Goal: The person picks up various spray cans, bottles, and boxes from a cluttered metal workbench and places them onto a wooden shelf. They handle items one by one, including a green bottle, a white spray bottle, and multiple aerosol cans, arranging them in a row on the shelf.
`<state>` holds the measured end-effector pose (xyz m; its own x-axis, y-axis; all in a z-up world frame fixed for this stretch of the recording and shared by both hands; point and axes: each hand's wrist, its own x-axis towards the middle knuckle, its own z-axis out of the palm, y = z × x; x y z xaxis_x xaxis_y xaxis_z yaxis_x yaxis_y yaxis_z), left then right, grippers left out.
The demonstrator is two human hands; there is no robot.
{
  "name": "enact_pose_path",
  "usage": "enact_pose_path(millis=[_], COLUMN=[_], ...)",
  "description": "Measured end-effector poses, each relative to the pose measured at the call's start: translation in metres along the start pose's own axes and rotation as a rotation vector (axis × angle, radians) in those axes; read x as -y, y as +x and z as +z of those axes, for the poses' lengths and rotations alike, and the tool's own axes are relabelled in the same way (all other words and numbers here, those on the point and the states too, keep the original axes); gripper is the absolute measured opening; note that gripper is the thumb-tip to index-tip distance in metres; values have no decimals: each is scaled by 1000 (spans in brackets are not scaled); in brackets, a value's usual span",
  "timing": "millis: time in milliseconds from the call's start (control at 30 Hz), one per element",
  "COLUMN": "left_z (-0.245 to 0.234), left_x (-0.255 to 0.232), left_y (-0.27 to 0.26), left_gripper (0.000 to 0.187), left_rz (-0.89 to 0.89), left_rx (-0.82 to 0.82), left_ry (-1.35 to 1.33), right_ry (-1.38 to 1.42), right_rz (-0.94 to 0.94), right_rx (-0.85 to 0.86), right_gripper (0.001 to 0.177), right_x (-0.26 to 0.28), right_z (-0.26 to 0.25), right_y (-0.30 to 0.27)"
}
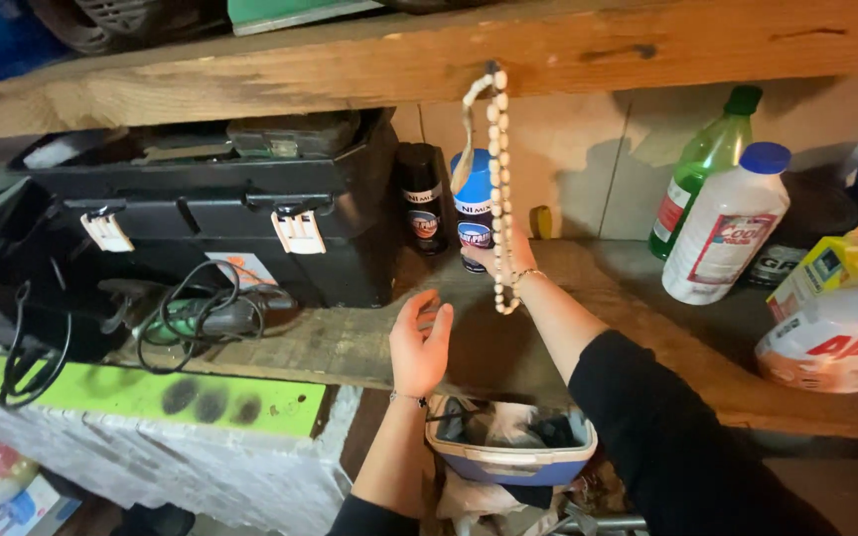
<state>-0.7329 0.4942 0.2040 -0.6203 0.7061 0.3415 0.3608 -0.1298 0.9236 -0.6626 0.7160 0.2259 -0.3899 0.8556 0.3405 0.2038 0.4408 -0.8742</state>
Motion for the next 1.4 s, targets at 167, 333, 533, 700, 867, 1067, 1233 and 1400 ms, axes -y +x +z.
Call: enact_pose_path(millis=[167, 333, 533, 700, 867, 1067, 1233, 1400], left_z=[-23, -30, -37, -38, -39, -41, -40, -35], left_x=[-9, 15, 30, 40, 45, 52, 50, 53], left_y=[12, 34, 52, 58, 60, 60, 57, 47], left_gripper=[45, 41, 37, 37, 32, 30, 31, 32], left_rz=[-30, 0, 60, 43, 63, 50, 15, 16], left_rx=[29, 75, 144, 187, 227, 255, 288, 310], left_ry=[-29, -45, -34, -74, -76, -93, -108, -151], right_ry=[203, 200, 138, 33, 96, 130, 64, -127], right_rz=[-101, -6, 39, 65, 24, -15, 63, 149], right_rx=[-127, -128, -96, -148, -120, -104, -156, -207], right_gripper=[92, 95, 101, 104, 93, 94, 102, 94], right_x=[-12, -47, -42, -30, -20, -20, -14, -5], right_z=[33, 45, 38, 33, 35, 39, 25, -3], right_y=[32, 57, 60, 48, 43, 36, 18, -28])
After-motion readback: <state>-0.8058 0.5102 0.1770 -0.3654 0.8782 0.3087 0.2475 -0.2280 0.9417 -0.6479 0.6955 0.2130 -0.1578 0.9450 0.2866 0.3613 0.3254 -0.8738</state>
